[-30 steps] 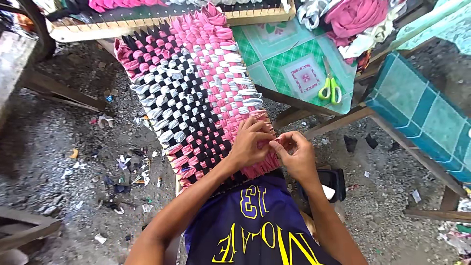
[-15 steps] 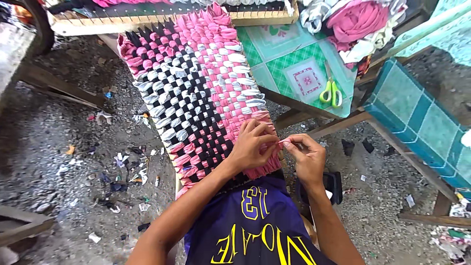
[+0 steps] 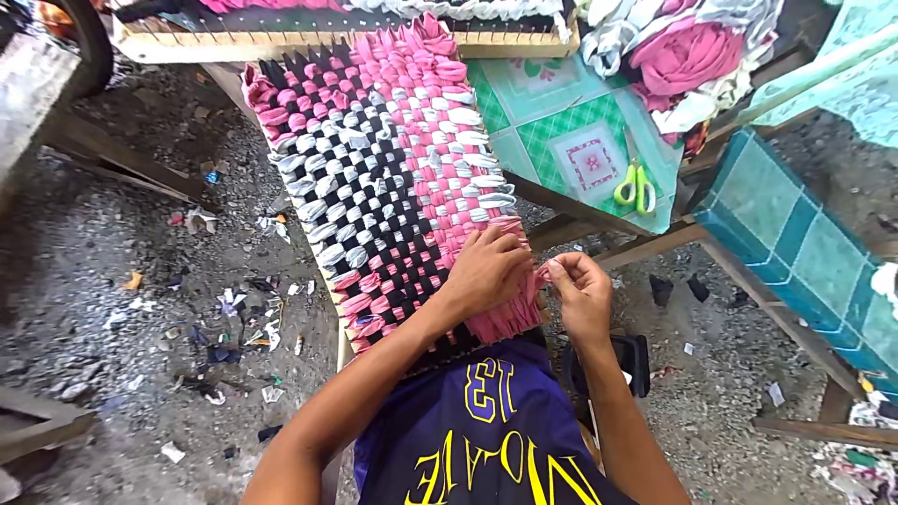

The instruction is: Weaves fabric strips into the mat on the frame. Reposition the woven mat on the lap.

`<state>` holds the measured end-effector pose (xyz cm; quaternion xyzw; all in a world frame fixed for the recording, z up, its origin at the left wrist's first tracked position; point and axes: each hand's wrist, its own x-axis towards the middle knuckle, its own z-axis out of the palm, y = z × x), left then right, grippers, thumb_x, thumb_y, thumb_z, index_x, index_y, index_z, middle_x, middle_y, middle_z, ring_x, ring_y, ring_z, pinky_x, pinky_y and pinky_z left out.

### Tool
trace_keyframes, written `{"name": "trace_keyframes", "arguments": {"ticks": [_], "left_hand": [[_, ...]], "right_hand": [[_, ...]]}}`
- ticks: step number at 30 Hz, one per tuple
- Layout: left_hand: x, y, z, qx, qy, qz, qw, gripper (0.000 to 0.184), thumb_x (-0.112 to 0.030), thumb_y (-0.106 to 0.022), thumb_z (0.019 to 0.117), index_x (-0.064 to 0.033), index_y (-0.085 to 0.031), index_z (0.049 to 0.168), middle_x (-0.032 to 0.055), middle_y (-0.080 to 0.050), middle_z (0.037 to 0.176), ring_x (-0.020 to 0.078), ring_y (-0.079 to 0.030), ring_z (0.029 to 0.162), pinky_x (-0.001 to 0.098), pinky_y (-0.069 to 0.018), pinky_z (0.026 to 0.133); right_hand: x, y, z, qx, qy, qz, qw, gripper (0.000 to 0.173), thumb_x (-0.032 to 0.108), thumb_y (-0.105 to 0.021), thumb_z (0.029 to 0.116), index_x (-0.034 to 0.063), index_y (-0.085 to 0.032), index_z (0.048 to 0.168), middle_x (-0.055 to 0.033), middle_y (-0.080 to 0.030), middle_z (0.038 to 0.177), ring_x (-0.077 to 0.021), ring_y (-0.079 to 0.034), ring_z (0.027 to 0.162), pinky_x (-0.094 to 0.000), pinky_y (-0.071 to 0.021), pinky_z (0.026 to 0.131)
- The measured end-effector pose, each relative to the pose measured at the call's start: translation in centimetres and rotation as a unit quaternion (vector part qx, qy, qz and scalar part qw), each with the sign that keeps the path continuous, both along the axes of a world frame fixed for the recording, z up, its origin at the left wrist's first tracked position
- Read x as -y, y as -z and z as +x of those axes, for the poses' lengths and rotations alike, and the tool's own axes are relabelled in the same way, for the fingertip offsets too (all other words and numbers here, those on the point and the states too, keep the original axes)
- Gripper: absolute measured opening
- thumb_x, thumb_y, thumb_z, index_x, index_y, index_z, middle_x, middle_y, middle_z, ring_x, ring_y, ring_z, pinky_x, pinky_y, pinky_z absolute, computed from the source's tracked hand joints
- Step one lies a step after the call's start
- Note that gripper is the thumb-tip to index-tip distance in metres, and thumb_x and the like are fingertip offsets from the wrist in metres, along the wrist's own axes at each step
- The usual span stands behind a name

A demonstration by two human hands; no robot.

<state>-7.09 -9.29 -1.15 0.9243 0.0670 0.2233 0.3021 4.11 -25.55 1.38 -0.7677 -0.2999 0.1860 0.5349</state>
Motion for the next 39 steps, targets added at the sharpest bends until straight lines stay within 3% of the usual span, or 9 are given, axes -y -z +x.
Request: {"name": "trace_keyframes", "arguments": {"ticks": [6, 11, 18, 24, 27, 31, 34, 36, 39], "left_hand": [[-0.6, -4.2, 2.6, -0.206, 0.037, 0.082, 0.974, 0.022, -0.027, -0.059, 0.1004, -0.0163, -0.076, 0.095, 0.0065, -0.072, 0.108, 0.0303, -0.061, 0.118, 0.0531, -0.0475, 0.092], [2.1, -6.6, 2.8, -0.264, -0.050, 0.074, 0.960, 0.004, -0.012, -0.068, 0.0888, -0.0105, -0.071, 0.087, 0.0089, -0.071, 0.093, 0.0361, -0.060, 0.112, 0.0561, -0.0454, 0.087], [3.2, -3.4, 1.7, -0.116, -0.073, 0.098, 0.986, 0.010, -0.015, -0.066, 0.0898, -0.0078, -0.073, 0.088, 0.0113, -0.070, 0.096, 0.0325, -0.063, 0.104, 0.0497, -0.0472, 0.087], [1.6, -1.1, 1.3, 0.035, -0.051, -0.039, 0.997, 0.017, -0.014, -0.060, 0.0962, -0.0111, -0.077, 0.094, 0.0030, -0.076, 0.101, 0.0219, -0.068, 0.100, 0.0437, -0.0507, 0.089], [1.3, -1.4, 1.1, 0.026, -0.040, -0.054, 0.997, 0.018, -0.015, -0.059, 0.0990, -0.0108, -0.077, 0.098, 0.0026, -0.075, 0.099, 0.0215, -0.067, 0.096, 0.0412, -0.0524, 0.088], [1.2, -3.5, 0.9, -0.160, -0.011, 0.023, 0.987, 0.016, -0.014, -0.060, 0.1002, -0.0055, -0.073, 0.101, 0.0114, -0.073, 0.095, 0.0332, -0.066, 0.099, 0.0491, -0.0517, 0.092], [2.0, -6.0, 1.9, -0.261, -0.012, 0.091, 0.961, 0.008, -0.009, -0.066, 0.0913, -0.0042, -0.072, 0.095, 0.0164, -0.069, 0.097, 0.0387, -0.062, 0.106, 0.0541, -0.0496, 0.090], [2.3, -5.6, 1.9, -0.220, -0.015, 0.139, 0.965, 0.007, -0.011, -0.068, 0.0881, -0.0067, -0.073, 0.091, 0.0144, -0.069, 0.097, 0.0360, -0.061, 0.106, 0.0524, -0.0486, 0.086], [1.5, -1.9, 1.2, -0.020, -0.036, 0.143, 0.989, 0.015, -0.014, -0.064, 0.0901, -0.0117, -0.077, 0.097, 0.0080, -0.071, 0.100, 0.0279, -0.064, 0.102, 0.0470, -0.0492, 0.084]], "right_hand": [[0.4, 0.7, -0.5, 0.064, 0.002, 0.008, 0.998, 0.014, 0.018, -0.060, 0.1039, 0.0073, -0.065, 0.111, -0.0041, -0.067, 0.098, -0.0130, -0.066, 0.086, -0.0315, -0.0582, 0.075], [0.1, 0.8, -0.8, 0.076, 0.010, 0.000, 0.997, 0.016, 0.022, -0.062, 0.1027, 0.0087, -0.067, 0.110, -0.0045, -0.064, 0.096, -0.0141, -0.064, 0.086, -0.0318, -0.0560, 0.073], [-0.3, 1.6, 0.3, -0.070, 0.038, 0.005, 0.997, 0.014, 0.017, -0.063, 0.1025, 0.0042, -0.069, 0.105, -0.0044, -0.069, 0.089, -0.0130, -0.066, 0.078, -0.0313, -0.0572, 0.073], [-0.8, 2.1, 0.3, -0.172, 0.057, 0.020, 0.983, 0.015, 0.016, -0.063, 0.1021, 0.0034, -0.071, 0.101, -0.0054, -0.070, 0.085, -0.0128, -0.066, 0.076, -0.0314, -0.0571, 0.070], [-1.0, 1.5, 0.4, -0.182, 0.066, 0.026, 0.981, 0.014, 0.015, -0.067, 0.1001, 0.0027, -0.073, 0.100, -0.0060, -0.071, 0.084, -0.0132, -0.067, 0.073, -0.0309, -0.0577, 0.069], [-1.1, 2.3, -0.3, -0.131, 0.085, 0.037, 0.987, 0.011, 0.014, -0.070, 0.0979, 0.0033, -0.073, 0.100, -0.0053, -0.070, 0.082, -0.0132, -0.066, 0.072, -0.0316, -0.0579, 0.069], [-0.9, 2.1, -0.9, -0.032, 0.071, 0.032, 0.996, 0.012, 0.016, -0.069, 0.0979, 0.0051, -0.072, 0.102, -0.0038, -0.070, 0.087, -0.0118, -0.068, 0.077, -0.0307, -0.0587, 0.071], [-0.4, 1.4, -1.1, 0.050, 0.056, 0.010, 0.997, 0.013, 0.020, -0.070, 0.0973, 0.0077, -0.074, 0.102, -0.0033, -0.069, 0.093, -0.0113, -0.066, 0.079, -0.0288, -0.0581, 0.069], [-0.5, 0.9, -1.2, 0.125, 0.062, -0.031, 0.990, 0.016, 0.026, -0.072, 0.0963, 0.0119, -0.077, 0.102, -0.0030, -0.067, 0.097, -0.0105, -0.064, 0.079, -0.0281, -0.0562, 0.068]]}}
